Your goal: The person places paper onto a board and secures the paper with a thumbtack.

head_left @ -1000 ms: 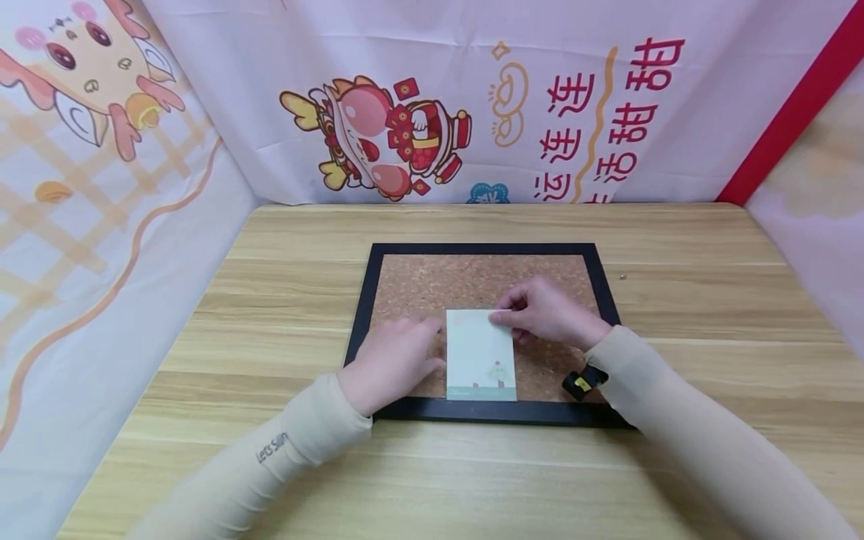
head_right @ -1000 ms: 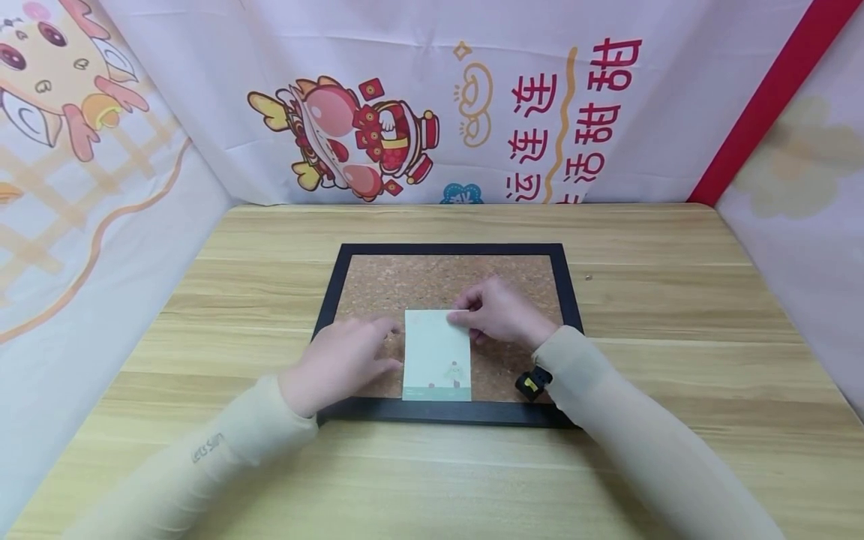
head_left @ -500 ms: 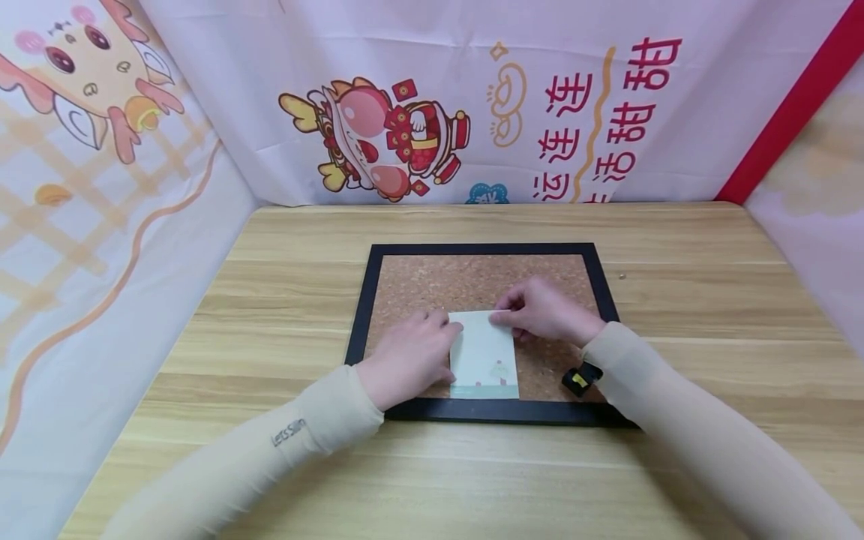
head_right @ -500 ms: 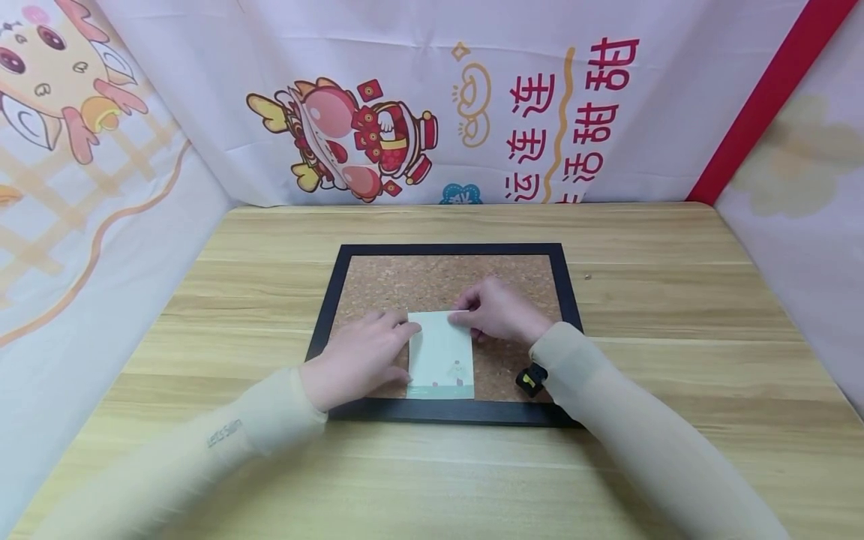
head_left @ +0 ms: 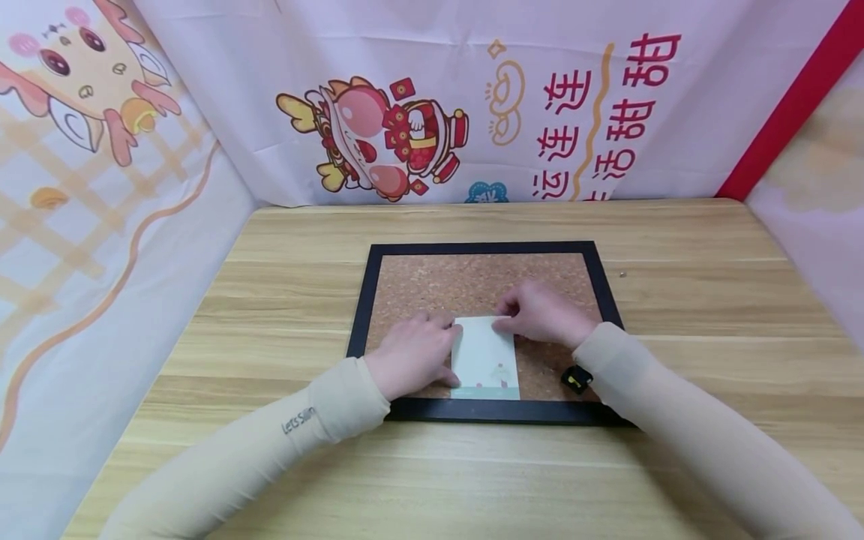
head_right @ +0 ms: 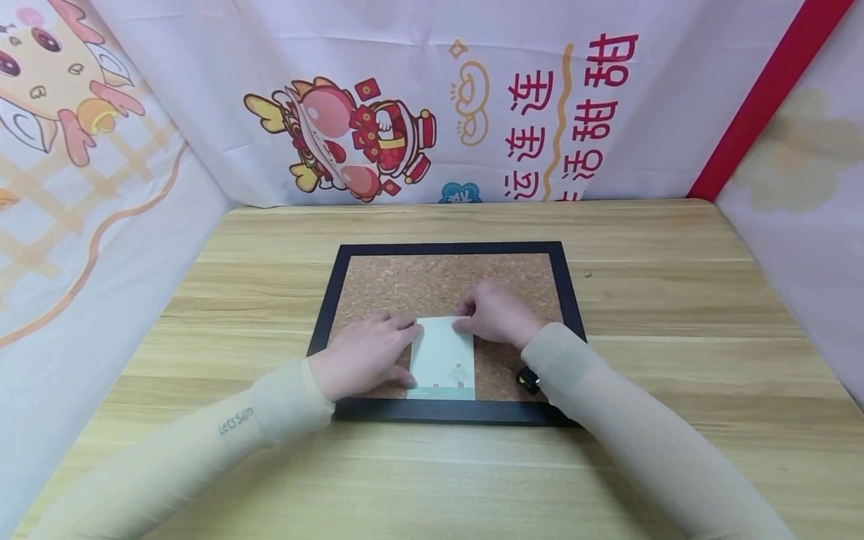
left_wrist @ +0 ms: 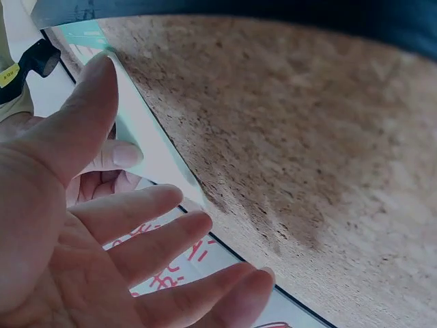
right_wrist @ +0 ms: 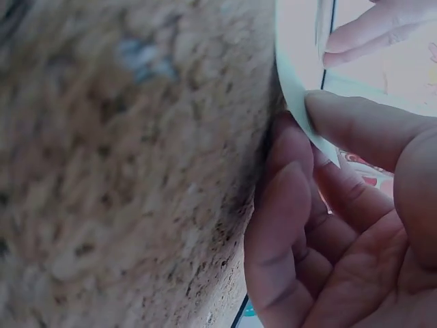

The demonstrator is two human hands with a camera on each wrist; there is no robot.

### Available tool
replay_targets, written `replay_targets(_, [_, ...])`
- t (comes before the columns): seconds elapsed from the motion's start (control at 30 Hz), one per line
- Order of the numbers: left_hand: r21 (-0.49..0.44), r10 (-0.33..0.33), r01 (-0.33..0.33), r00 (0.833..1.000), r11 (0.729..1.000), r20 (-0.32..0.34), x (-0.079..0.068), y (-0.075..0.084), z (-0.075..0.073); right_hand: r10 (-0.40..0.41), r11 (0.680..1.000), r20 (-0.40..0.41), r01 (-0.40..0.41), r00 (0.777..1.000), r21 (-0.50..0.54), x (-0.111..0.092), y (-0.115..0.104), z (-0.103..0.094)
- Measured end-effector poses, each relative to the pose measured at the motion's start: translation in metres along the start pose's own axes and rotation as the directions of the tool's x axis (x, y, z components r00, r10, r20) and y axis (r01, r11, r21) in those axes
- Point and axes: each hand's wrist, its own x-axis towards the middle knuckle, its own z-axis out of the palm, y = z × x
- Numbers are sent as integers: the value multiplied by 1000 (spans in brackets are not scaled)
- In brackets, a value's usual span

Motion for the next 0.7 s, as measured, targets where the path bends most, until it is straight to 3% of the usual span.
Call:
replay_targets(0.27, [-22,-14,16,996,1000,84,5,-2,3,48,996,-32,-50,998,-72,1,-3,3])
replay_targets(0.53, [-52,-75,88,973,995,220,9,-1,2,56,993,-58,-62,997,-98,4,-3,4])
replay_targets(0.7, [-66,-94,113,964,991,248,9,-2,2,0,994,-100,-11,995,-109,0,0,-4])
